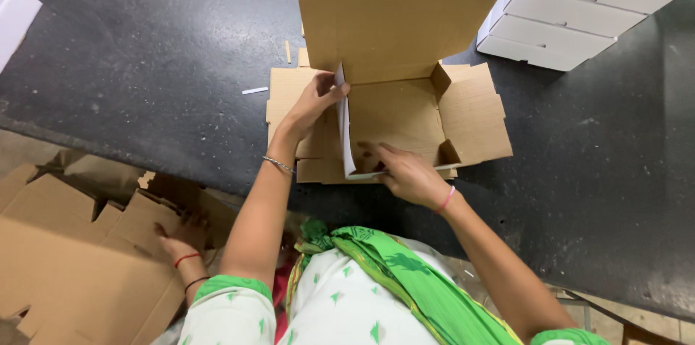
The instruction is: The person assembles flat cardboard sheets into small white boxes by folding and tucking flaps. They place a black plastic-wrapped item into each box, close the lids, and stack the finished boxes on the table.
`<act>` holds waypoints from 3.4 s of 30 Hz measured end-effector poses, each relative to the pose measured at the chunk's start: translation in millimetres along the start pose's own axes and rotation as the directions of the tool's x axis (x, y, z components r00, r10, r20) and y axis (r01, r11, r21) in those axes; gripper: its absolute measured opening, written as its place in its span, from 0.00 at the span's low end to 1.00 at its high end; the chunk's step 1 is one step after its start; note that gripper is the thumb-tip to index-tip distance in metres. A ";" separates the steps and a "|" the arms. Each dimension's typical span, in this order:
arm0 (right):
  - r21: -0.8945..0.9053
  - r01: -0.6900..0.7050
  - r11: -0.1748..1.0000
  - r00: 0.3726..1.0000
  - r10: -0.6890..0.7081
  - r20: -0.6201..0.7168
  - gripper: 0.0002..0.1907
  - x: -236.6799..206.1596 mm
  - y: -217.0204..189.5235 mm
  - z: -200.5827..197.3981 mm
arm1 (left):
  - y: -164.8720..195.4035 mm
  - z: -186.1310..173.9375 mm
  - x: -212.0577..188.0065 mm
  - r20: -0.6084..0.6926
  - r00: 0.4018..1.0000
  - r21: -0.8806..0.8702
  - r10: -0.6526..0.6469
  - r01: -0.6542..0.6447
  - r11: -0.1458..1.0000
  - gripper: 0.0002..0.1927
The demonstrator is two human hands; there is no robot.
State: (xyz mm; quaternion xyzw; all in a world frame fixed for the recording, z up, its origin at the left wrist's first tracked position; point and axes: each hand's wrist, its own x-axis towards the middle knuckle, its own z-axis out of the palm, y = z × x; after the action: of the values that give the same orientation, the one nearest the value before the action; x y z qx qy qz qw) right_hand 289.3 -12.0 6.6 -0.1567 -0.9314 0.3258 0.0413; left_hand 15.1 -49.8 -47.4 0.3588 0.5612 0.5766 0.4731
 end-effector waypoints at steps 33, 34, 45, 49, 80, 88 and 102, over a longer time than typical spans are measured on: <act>-0.195 -0.322 0.926 0.919 0.257 -0.298 0.16 39.6 -41.8 37.1 | -21.4 64.8 -9.6 -0.383 0.708 0.826 0.594 -0.025 0.563 0.30; -0.243 -0.376 0.894 0.914 0.315 -0.256 0.14 30.6 -33.4 29.8 | -22.4 67.3 -30.8 -0.521 0.683 0.634 0.512 -0.092 0.768 0.28; -0.276 -0.360 0.891 0.847 0.188 -0.497 0.16 -6.4 2.4 25.4 | -8.8 94.7 -44.3 0.429 0.688 0.791 0.585 -0.599 0.125 0.15; -0.286 -0.416 0.863 0.804 0.203 -0.558 0.18 -3.8 0.4 31.2 | -7.4 81.9 -26.4 0.549 0.729 0.746 0.410 -0.648 0.153 0.10; -0.489 0.058 0.870 0.929 -0.226 -0.292 0.18 -45.6 59.7 -53.2 | 17.4 120.2 -94.8 0.026 0.937 0.949 0.347 -0.133 0.286 0.04; -0.436 -0.170 0.884 0.945 0.021 -0.327 0.32 -84.2 18.7 -45.1 | 35.9 110.9 -120.0 -0.116 0.950 0.898 0.290 -0.024 0.439 0.08; -0.506 -0.077 0.859 0.997 0.050 -0.067 0.26 -53.7 21.3 -58.0 | 38.6 135.7 -129.8 0.068 0.952 0.974 0.300 -0.128 0.185 0.14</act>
State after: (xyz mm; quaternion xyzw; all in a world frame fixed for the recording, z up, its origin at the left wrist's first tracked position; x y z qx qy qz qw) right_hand 356.2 21.1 40.2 -0.2011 -0.9773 0.0660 0.0116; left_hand 176.1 -128.1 21.2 0.6083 0.7720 0.1832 0.0199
